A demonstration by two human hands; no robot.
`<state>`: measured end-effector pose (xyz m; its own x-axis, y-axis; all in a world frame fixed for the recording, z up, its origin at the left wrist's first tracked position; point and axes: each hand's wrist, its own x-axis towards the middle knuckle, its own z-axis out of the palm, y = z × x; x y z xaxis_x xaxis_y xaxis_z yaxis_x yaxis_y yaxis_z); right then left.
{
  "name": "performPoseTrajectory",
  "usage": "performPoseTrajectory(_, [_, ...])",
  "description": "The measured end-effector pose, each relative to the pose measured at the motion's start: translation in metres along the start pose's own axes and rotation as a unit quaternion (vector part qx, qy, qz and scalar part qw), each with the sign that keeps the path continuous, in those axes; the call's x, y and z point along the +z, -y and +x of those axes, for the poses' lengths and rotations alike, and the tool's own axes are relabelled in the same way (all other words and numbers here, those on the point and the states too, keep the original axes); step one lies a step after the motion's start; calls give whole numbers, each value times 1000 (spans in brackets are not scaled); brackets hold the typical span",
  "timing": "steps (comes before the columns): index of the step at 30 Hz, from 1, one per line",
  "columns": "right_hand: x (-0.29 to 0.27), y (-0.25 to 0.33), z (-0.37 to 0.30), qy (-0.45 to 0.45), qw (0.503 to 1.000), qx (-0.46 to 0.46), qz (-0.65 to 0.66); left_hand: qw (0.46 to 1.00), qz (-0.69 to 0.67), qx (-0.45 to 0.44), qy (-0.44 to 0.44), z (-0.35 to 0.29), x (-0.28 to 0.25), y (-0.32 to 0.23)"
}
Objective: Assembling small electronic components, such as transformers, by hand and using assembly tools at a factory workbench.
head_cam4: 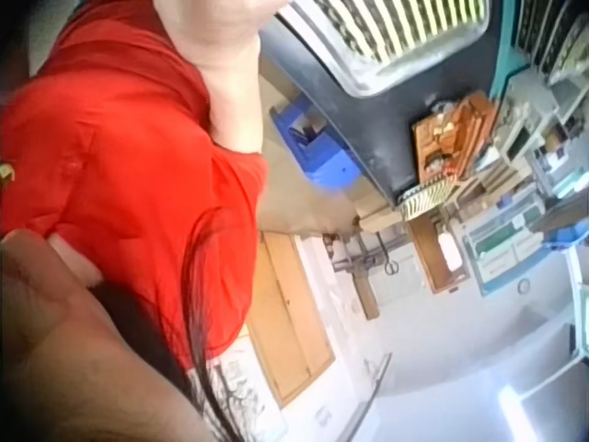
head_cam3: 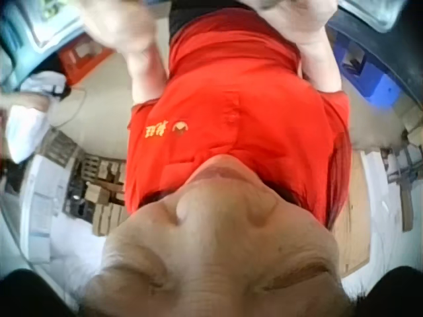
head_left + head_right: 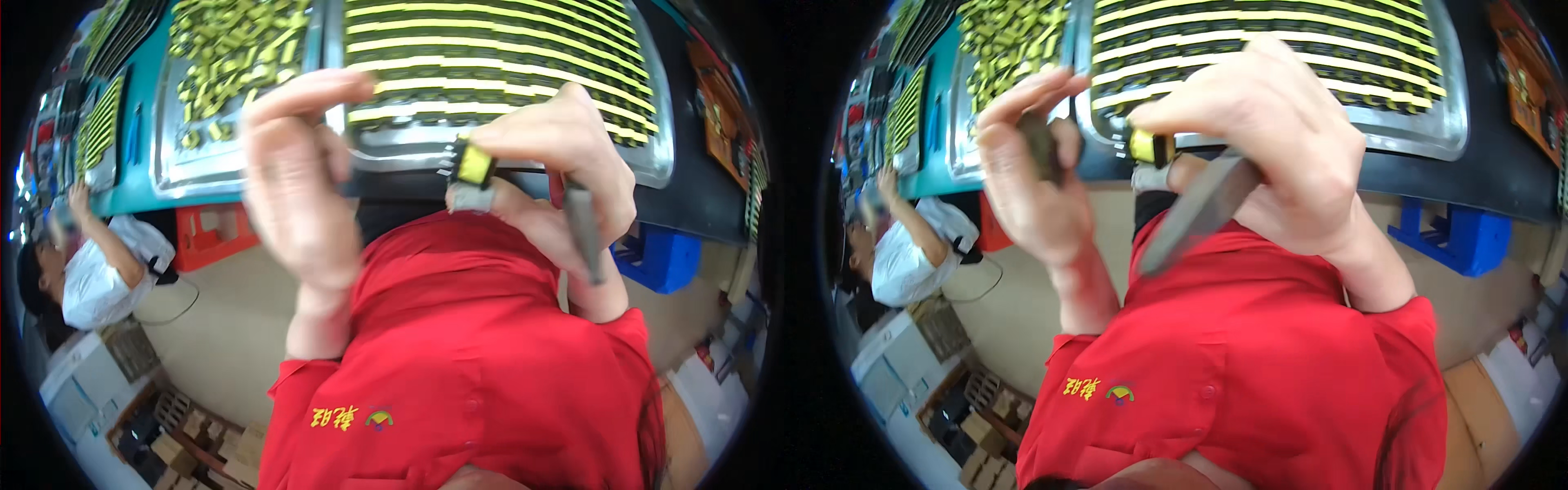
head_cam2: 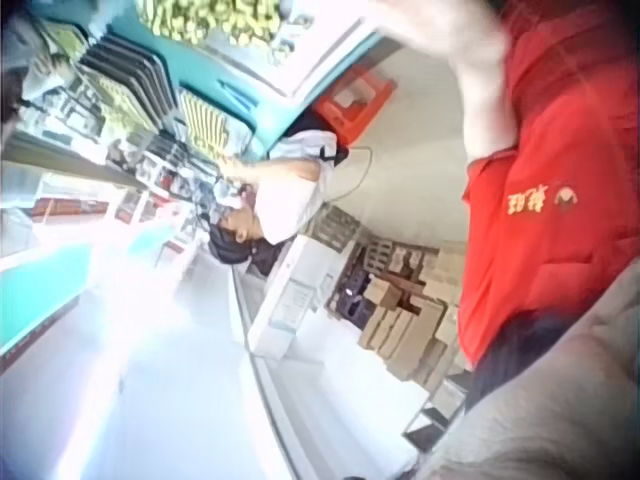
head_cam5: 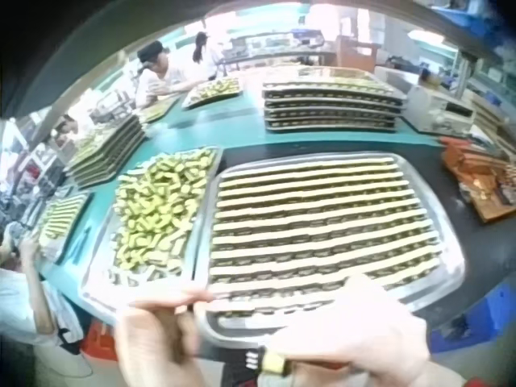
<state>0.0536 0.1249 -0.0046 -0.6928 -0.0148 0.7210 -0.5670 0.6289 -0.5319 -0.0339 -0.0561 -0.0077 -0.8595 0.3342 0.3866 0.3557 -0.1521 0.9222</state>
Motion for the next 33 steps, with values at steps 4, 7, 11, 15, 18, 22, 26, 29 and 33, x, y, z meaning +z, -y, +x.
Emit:
performPoseTrajectory(4, [-4,-3,-5,-34,998,-46,-41,987,-128,-51,80,-18,19,-6])
performPoseTrajectory(7, [2,5,-12,-95,989,-40,-104,984,-94,-82,128,-22,34,-6])
performPoseTrajectory(11, [-10,6,-24,-109,981,-22,-162,981,-108,-81,141,-25,49,-2])
performPoseTrajectory(15, [-11,1,-30,-128,969,-55,-205,982,-52,-59,173,-27,51,-7])
performPoseTrajectory(18, [-10,2,-31,-129,960,-78,-238,980,-71,-77,168,-30,54,-3])
performPoseTrajectory(22, [-13,11,-33,-107,964,-41,-239,972,-107,-85,189,-25,54,1])
performPoseTrajectory(26, [-12,10,-37,-91,966,-70,-233,972,-95,-79,199,-25,55,-5])
performPoseTrajectory(29, [-8,6,-37,-95,967,-74,-226,966,-93,-93,221,-27,53,-8])
performPoseTrajectory(33, [2,-4,-38,-183,955,-127,-197,974,-73,-72,200,-30,53,-5])
